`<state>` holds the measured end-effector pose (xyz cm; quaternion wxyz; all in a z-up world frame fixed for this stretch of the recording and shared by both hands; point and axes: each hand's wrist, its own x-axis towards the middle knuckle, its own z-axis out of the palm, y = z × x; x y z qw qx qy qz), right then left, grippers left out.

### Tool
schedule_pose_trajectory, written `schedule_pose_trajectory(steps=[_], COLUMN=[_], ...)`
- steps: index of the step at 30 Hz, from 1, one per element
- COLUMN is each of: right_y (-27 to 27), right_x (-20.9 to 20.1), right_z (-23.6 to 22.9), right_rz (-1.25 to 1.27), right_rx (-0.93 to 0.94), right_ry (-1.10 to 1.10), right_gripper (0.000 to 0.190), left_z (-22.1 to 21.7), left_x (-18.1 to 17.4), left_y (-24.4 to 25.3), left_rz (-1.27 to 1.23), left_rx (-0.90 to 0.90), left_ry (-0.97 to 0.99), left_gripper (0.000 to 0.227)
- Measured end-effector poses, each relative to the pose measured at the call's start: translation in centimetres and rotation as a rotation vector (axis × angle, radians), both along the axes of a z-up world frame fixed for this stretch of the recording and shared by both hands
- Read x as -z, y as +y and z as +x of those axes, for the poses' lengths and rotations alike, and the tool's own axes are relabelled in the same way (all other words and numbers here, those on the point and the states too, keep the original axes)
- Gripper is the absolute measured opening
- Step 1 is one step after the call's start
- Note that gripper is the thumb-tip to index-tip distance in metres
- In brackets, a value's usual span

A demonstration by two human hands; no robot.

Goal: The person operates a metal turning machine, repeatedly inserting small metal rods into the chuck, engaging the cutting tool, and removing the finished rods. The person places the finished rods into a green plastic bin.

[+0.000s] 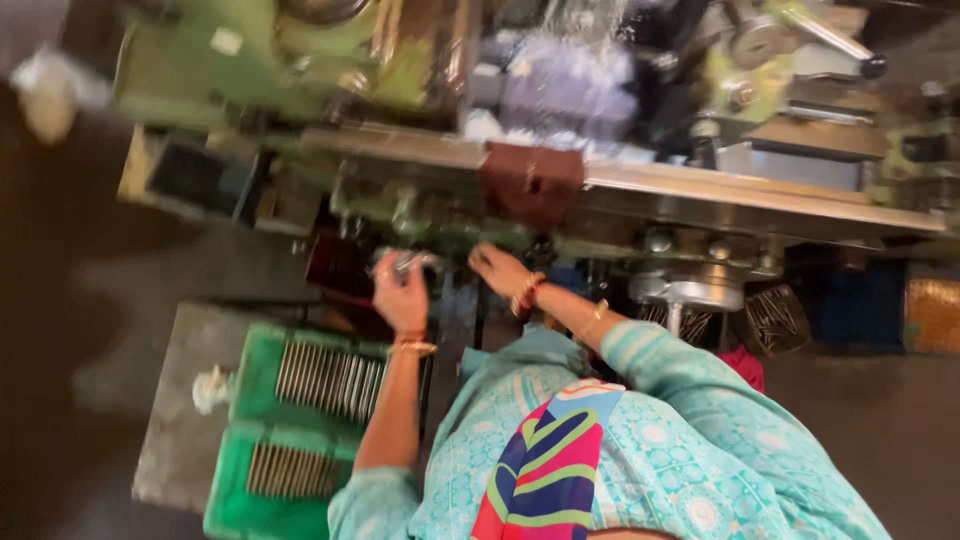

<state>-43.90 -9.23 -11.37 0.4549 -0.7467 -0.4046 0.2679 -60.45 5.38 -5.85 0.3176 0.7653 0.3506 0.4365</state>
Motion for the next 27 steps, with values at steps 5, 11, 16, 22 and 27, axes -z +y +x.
schedule_pose_trajectory(steps=[5,11,16,22,27], right_y=[4.8,5.7,5.9,6.7,6.6], right_x=[-2.2,-7.5,-10.5,-9.8,-10.8], right_z=[-3.5,-7.3,-7.7,-9.2,-8.3], right_rz=[-0.121,-0.232,-0.412,-0.424,-0.657], right_rx=[0.096,0.095,-0.279,-0.373,-0.530], right_ry=[0.926,0.971,1.093,1.143,1.089], right_gripper=[0.010,0.016,0.021,0.018,0.020], left_z=[-1.9,-6.0,-10.3,-12.4,-13.7], left_x=[-4.3,-4.2,-3.4,-2.4,0.1], left_y=[-1.5,0.4,4.8,5.8,3.3], left_rz=[0.162,0.144,0.419,0.556,0.489], left_rx=[0.143,0.165,0.479,0.478,0.509], left_ry=[0.108,0.157,0.075,0.238,0.219], left_gripper=[0.027,0.027,0.037,0.039,0.036])
